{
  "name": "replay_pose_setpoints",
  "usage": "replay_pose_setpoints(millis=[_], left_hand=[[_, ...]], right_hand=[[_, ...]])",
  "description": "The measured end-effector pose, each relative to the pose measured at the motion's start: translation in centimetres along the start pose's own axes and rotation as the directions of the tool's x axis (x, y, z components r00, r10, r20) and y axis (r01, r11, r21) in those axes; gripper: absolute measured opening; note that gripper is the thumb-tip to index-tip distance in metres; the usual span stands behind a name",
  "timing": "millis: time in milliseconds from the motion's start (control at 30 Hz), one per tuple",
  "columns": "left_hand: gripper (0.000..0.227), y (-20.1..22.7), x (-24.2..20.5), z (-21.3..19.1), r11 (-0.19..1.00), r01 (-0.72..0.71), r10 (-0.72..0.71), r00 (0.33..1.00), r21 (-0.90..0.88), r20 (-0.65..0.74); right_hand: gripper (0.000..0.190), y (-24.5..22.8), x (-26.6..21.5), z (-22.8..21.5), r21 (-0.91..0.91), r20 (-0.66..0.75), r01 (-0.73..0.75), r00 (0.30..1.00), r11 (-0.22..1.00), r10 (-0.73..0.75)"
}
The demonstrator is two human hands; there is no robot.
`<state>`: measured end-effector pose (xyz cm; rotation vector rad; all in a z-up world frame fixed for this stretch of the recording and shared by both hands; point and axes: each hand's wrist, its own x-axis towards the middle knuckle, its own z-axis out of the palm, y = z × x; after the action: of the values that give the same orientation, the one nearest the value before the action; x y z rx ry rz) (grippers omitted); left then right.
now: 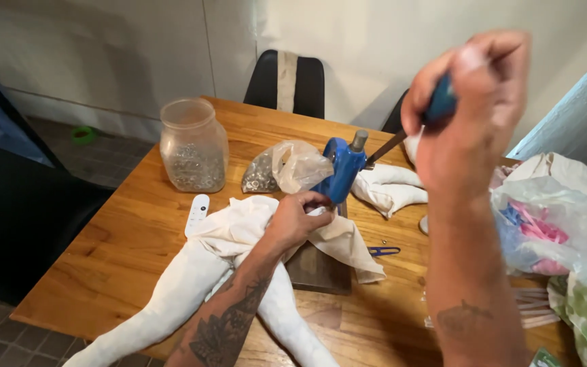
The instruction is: Attaching metal hardware to a white fabric piece using a manual press machine
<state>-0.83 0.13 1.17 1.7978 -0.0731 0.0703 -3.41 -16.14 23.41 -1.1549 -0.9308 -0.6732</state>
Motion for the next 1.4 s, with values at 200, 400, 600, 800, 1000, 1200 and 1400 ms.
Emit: replay_pose_setpoints(millis=[200,400,600,800,1000,1200,1400], left_hand=[[0.044,-0.6,-0.6,-0.4,0.996,-0.073,0.075,0.996,-0.044,0.052],[0.056,-3.7,0.5,0.2,0.988,-0.154,0.154,0.988,-0.003,0.018],[0.057,-5.3,1.6,0.3,0.989,-0.121,0.125,0.991,-0.089,0.038],[0.052,-5.4,1.8,0.5,0.989,-0.139,0.14,0.99,-0.043,0.021],[0.052,-4.4,0.5,-0.2,0.974,-0.149,0.154,0.988,-0.171,0.016],[0.043,-6.1,1.6,0.0,0.97,-0.161,0.16,0.987,-0.184,-0.019],[0.033,-5.8,1.3,0.0,0.982,-0.122,0.118,0.992,-0.142,-0.039]], right_hand=[[0.029,-1.3,-1.7,1.2,0.004,-0.045,-0.083,0.996,0.997,0.083],[0.029,-0.3,-4.4,1.5,0.135,-0.105,0.032,0.994,0.99,-0.017],[0.03,1.7,-6.1,0.5,0.083,-0.098,0.272,0.96,0.959,-0.263],[0.028,1.5,-7.6,0.9,0.078,-0.125,0.346,0.934,0.935,-0.335],[0.03,2.0,-7.3,0.7,0.023,-0.151,0.351,0.927,0.936,-0.344],[0.031,1.2,-5.5,1.1,0.051,-0.137,0.246,0.962,0.968,-0.237],[0.02,2.4,2.5,-0.2,-0.022,-0.128,-0.149,0.981,0.989,0.145]])
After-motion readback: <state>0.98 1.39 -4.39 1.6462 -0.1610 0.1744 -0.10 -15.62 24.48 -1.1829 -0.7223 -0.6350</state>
